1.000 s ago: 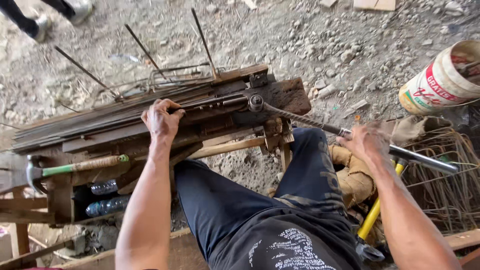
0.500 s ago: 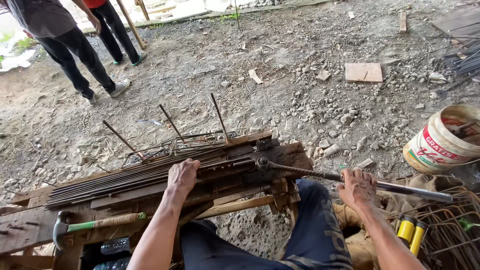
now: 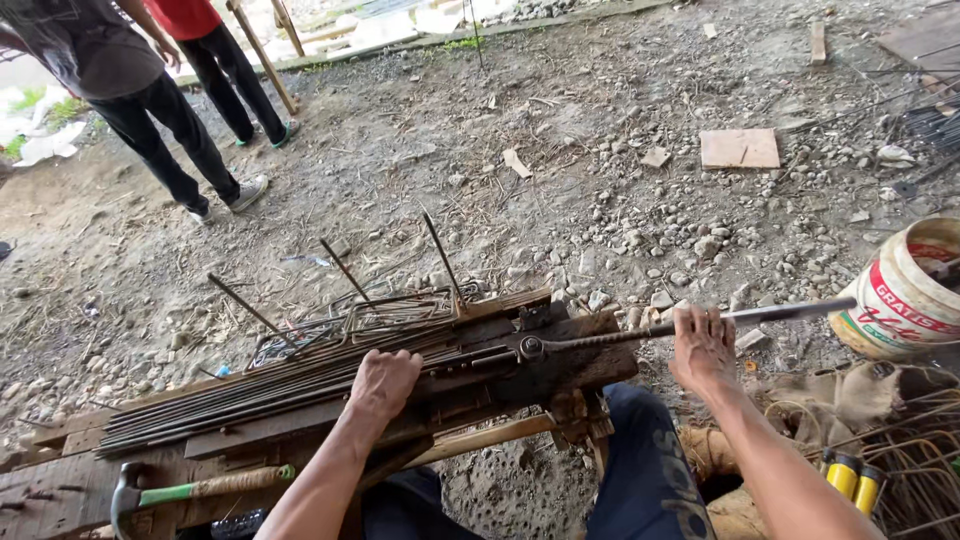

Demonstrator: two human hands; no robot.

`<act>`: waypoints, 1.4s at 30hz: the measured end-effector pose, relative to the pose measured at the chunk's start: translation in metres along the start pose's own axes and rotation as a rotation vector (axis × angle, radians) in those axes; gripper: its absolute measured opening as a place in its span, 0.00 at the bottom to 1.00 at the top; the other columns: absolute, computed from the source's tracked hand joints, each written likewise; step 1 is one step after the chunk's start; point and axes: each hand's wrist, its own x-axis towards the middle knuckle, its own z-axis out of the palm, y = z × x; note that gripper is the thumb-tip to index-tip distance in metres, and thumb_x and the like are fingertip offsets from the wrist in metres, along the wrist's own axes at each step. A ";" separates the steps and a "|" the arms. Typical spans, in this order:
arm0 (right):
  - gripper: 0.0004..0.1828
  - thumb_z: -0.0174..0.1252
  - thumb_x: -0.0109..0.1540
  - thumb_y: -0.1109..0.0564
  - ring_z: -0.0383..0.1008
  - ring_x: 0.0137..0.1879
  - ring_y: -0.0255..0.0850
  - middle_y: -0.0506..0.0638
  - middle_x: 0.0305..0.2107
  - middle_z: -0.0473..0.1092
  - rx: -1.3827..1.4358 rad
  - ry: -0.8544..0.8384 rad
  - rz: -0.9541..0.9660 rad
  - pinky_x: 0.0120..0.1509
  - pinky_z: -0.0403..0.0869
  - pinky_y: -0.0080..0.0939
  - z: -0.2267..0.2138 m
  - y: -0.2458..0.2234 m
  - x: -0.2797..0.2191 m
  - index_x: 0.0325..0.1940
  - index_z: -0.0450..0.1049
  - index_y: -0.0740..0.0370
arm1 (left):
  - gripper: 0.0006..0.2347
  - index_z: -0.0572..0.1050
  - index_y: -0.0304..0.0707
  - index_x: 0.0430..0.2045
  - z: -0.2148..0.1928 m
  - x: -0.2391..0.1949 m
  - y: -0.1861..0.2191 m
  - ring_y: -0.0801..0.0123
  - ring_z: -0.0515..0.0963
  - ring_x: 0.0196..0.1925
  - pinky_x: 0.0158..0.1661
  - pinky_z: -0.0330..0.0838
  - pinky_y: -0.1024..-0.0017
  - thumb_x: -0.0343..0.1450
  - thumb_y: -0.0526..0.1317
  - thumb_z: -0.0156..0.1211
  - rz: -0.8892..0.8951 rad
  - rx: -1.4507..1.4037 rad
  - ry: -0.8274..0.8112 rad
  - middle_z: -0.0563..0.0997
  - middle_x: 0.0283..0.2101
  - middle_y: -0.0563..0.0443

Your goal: The person bends thin metal rods into rectangular shapes using a manual bending jig. They insert the rods into the jig, rotate a lever to bend the metal, and occasionally use a hammer to adjust the alignment of the rods.

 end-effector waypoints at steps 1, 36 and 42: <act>0.38 0.54 0.61 0.50 0.39 0.82 0.53 0.57 0.74 0.48 0.131 0.003 -0.004 0.83 0.36 0.58 0.015 0.005 0.019 0.75 0.52 0.48 | 0.10 0.72 0.44 0.36 -0.002 -0.007 -0.002 0.55 0.83 0.42 0.43 0.73 0.61 0.64 0.32 0.58 0.000 -0.033 0.013 0.81 0.38 0.50; 0.21 0.42 0.68 0.66 0.65 0.25 0.35 0.50 0.26 0.65 1.945 0.317 -0.057 0.24 0.68 0.29 -0.216 -0.106 -0.090 0.65 0.61 0.55 | 0.22 0.79 0.30 0.41 -0.145 -0.058 0.101 0.68 0.77 0.23 0.26 0.76 0.72 0.57 0.23 0.41 0.014 -1.968 0.501 0.77 0.24 0.42; 0.14 0.49 0.76 0.57 0.64 0.29 0.36 0.52 0.27 0.66 1.573 0.930 -0.358 0.30 0.68 0.28 -0.188 -0.087 0.007 0.66 0.66 0.58 | 0.10 0.76 0.25 0.44 -0.048 -0.084 0.063 0.71 0.74 0.22 0.24 0.68 0.78 0.69 0.28 0.57 -0.287 -2.073 0.760 0.79 0.27 0.38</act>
